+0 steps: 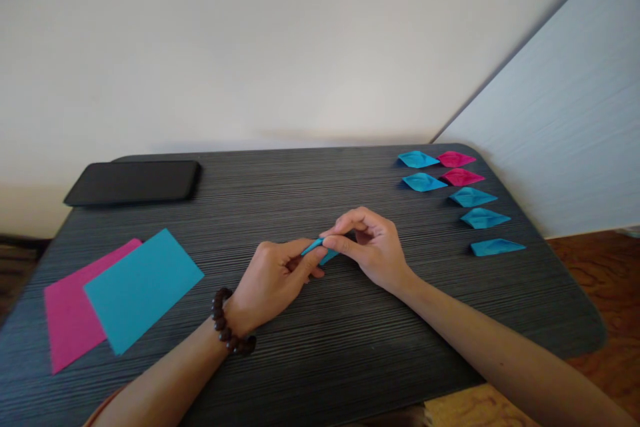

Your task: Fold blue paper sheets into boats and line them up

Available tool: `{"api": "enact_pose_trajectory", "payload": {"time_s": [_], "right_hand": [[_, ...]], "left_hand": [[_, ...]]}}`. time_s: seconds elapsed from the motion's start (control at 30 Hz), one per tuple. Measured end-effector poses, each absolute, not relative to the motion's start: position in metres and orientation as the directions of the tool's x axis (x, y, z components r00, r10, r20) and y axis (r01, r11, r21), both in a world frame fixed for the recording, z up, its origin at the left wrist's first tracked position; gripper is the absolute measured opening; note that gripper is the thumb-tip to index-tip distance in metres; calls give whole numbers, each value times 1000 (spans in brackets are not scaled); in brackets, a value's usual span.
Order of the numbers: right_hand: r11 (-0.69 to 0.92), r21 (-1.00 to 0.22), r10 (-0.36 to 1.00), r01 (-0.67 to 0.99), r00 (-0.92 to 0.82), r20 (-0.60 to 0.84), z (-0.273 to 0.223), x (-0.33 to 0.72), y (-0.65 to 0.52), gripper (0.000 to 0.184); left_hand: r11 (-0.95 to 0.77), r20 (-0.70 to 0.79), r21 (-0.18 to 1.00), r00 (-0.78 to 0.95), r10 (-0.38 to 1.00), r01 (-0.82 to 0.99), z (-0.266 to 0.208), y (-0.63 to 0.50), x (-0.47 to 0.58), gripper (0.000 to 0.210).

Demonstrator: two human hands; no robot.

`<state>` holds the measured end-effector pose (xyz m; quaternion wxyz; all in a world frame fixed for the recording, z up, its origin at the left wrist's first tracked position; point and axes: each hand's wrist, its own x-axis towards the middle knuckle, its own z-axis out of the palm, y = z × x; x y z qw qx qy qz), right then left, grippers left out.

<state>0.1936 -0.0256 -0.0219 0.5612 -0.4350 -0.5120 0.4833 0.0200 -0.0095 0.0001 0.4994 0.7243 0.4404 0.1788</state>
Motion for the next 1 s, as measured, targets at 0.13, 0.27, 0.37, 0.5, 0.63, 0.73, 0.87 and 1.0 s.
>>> {"api": "enact_pose_trajectory", "payload": {"time_s": [0.13, 0.27, 0.37, 0.5, 0.63, 0.73, 0.87, 1.0], "right_hand": [[101, -987, 995, -122, -6, 103, -22, 194, -25, 19], [28, -987, 999, -159, -31, 34, -21, 194, -23, 20], [15, -984, 998, -175, -50, 24, -19, 195, -23, 20], [98, -990, 995, -98, -15, 100, -18, 195, -22, 16], [133, -990, 991, -38, -27, 134, -20, 195, -22, 10], [130, -991, 991, -1, -32, 130, -21, 196, -22, 10], [123, -991, 992, 59, -44, 121, -20, 196, -22, 13], [106, -992, 992, 64, -68, 102, -18, 198, -22, 13]], "left_hand": [[-128, -165, 902, 604, 780, 412, 3, -6, 19, 32], [-91, -190, 919, 632, 751, 383, 4, -5, 19, 30], [-49, -201, 928, 606, 769, 370, 2, -4, 19, 30], [-16, -182, 933, 511, 840, 358, 1, -4, 19, 33], [-85, -121, 911, 456, 882, 405, 2, -4, 19, 30], [-133, -64, 894, 415, 908, 428, 2, -3, 19, 29], [-138, -50, 893, 399, 915, 429, 3, -2, 18, 27], [-145, -35, 909, 417, 908, 392, 6, -1, 18, 24]]}}
